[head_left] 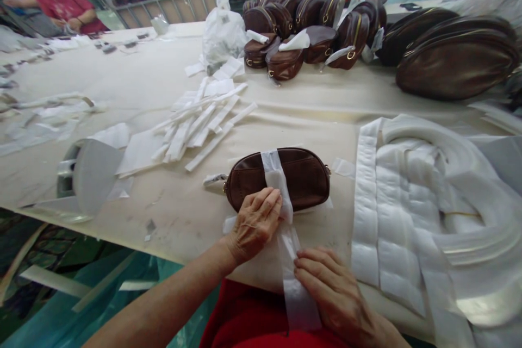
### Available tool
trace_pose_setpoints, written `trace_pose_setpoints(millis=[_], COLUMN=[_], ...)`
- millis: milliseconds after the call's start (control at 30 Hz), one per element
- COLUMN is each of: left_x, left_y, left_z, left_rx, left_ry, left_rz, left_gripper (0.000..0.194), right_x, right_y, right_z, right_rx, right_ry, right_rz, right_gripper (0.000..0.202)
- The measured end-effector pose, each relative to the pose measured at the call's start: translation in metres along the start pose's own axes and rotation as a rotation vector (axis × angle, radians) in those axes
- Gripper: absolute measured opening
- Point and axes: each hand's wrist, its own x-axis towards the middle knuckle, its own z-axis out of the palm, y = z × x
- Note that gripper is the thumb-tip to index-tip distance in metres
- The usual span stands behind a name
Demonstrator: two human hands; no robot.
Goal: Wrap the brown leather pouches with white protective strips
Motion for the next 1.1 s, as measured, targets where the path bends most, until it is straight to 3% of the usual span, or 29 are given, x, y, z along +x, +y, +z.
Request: trace_pose_setpoints(millis=[333,600,867,1100], left_x=[-0.003,-0.004,-0.008,-0.007], left_y=[-0.002,0.002,-0.003,-0.002], left_z=[0.005,0.008,0.002,0.0], left_rx=[0.027,0.083,0.011,-0.213], left_ry=[-0.004,0.019,-0.111,-0.085], left_rz=[0.023,0.045,0.047,-0.037], left_gripper=[0.032,0.031,0.037,0.028], right_x=[-0.008,0.041,0.109,0.133], right_y=[-0.005,-0.003,0.034,0.079], right_z=[-0.016,-0.036,-0.033,-0.005], right_rx=[0.059,0.017,0.113,0.12], right_ry=[-0.04,-0.146,-0.056,-0.084], right_rz=[0.0,-0.079,-0.166,0.031], right_gripper=[0.027,0.028,0.029,0.024])
